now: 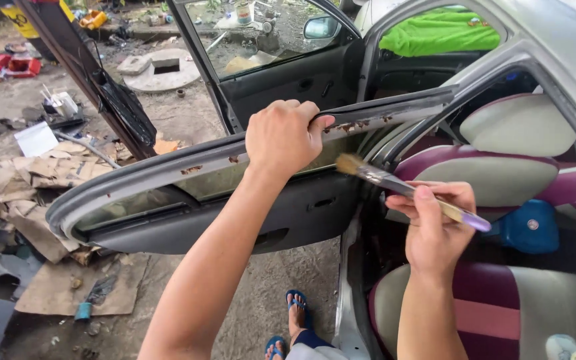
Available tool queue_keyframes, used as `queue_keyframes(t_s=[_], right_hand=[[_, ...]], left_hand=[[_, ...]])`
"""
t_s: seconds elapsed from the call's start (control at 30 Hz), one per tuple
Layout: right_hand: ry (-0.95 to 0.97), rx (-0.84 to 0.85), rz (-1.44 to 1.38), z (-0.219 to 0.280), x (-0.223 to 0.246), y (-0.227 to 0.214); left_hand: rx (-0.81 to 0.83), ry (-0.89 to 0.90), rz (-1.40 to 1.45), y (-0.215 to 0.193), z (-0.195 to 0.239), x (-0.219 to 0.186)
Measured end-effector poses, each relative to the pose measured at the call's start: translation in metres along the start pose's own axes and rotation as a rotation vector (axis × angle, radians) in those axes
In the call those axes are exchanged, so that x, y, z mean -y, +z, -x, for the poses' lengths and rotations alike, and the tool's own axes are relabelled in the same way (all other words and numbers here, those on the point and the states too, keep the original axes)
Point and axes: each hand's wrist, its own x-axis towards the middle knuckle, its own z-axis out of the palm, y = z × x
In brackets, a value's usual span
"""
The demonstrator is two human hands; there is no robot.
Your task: Applying sealant with a brush and using a small tool to reinstall the rubber weatherstripping on a car door frame.
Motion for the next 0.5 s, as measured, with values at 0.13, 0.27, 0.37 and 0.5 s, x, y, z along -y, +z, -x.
queue_keyframes(t_s=[0.13, 0.27, 0.37, 0.5], right_hand=[[-0.13, 0.064, 0.15, 0.003, 0.011, 0.019], [-0.512, -0.054, 0.469, -0.011, 0.002, 0.024], [-0.616, -0.086, 0.58, -0.005, -0.012, 0.058], [-0.302, 0.139, 0.236, 0.017, 0.007, 0.092]], left_hand=[[0.086, -0.101, 0.067, -0.013, -0.009, -0.006], [0.222, -0.213, 0.122, -0.025, -0.018, -0.006], [0.258, -0.249, 0.155, -0.026, -0.021, -0.004], [0.287, -0.297, 0.188, -0.03, -0.022, -0.002]])
